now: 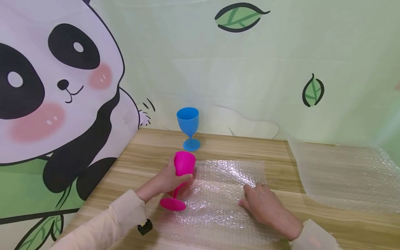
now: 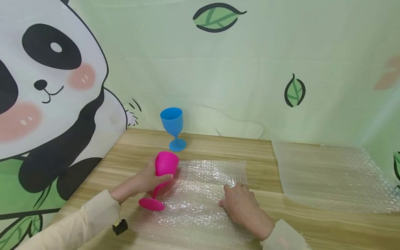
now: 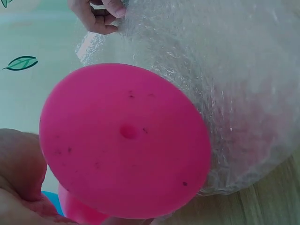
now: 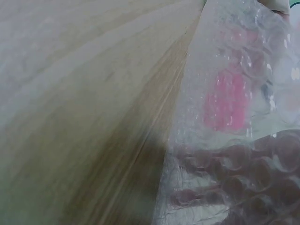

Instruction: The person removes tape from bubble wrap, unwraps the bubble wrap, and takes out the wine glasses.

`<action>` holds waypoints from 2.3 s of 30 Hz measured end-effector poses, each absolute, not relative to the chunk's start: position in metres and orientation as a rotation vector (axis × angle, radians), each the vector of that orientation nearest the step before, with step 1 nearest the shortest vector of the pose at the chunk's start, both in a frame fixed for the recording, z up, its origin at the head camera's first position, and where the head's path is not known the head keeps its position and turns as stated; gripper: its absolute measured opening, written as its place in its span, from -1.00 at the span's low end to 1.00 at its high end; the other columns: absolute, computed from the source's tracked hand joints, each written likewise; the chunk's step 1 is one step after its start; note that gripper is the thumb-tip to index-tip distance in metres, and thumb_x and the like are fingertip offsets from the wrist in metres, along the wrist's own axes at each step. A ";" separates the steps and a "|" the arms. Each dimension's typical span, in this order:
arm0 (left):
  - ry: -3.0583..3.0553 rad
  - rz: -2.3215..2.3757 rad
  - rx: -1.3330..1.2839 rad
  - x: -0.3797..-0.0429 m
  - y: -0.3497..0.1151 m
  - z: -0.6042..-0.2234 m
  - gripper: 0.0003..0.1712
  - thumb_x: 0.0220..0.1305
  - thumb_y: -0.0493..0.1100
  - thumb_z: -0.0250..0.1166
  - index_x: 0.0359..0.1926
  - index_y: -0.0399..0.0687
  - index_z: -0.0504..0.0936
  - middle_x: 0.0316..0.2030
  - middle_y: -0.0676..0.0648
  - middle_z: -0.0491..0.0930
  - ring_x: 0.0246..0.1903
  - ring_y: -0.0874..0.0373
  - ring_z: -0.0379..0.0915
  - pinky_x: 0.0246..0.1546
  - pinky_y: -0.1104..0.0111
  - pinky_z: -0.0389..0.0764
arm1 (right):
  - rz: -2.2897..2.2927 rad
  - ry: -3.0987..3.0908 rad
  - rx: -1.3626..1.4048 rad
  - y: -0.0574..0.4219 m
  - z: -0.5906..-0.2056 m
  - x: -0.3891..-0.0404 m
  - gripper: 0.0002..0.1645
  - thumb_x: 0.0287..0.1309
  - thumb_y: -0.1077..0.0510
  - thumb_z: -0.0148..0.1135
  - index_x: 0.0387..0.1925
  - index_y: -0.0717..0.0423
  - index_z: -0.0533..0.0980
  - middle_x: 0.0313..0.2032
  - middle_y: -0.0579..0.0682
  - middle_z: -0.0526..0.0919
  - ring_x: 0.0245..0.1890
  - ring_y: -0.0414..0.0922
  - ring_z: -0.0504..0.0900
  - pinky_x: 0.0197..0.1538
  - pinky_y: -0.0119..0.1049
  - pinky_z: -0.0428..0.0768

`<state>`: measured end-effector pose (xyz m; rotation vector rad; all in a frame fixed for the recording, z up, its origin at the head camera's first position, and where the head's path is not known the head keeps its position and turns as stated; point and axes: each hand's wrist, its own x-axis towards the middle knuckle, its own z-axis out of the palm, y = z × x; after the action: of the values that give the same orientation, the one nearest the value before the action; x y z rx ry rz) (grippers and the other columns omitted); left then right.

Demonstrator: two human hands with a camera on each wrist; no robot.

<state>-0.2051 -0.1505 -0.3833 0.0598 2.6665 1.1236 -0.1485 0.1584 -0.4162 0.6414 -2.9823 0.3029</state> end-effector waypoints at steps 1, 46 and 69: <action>2.674 1.122 0.061 -0.206 -0.150 -0.383 0.14 0.39 0.01 0.37 0.58 -0.31 -0.23 0.14 -0.43 0.44 -0.05 -0.18 0.54 -0.19 0.12 0.71 | 0.302 -2.984 0.638 0.159 -0.416 -0.149 -0.60 0.22 -0.05 0.45 -0.42 0.07 0.43 -0.58 0.01 0.45 -0.47 0.00 0.46 -0.35 -0.04 0.51; 2.420 1.542 0.035 -0.203 -0.154 -0.371 -0.44 0.21 -0.09 0.35 0.10 -0.31 0.40 -0.11 -0.18 0.53 -0.24 0.02 0.49 -0.30 0.28 0.56 | 0.252 -3.011 0.588 0.158 -0.417 -0.148 -0.59 0.23 -0.07 0.44 -0.39 0.10 0.44 -0.52 0.11 0.47 -0.43 0.07 0.50 -0.38 0.02 0.57; 2.096 1.774 0.116 -0.194 -0.154 -0.354 -0.16 0.25 -0.16 0.31 0.38 -0.29 0.04 0.23 -0.32 0.32 0.11 -0.14 0.44 -0.05 0.21 0.61 | 0.262 -3.006 0.602 0.158 -0.417 -0.148 -0.59 0.22 -0.06 0.45 -0.38 0.09 0.42 -0.51 0.10 0.46 -0.44 0.05 0.47 -0.39 0.00 0.56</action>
<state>-0.1939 -0.1536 -0.3542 0.1159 2.0960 1.7739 -0.1478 0.1581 -0.4171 0.6022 -3.0064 0.2617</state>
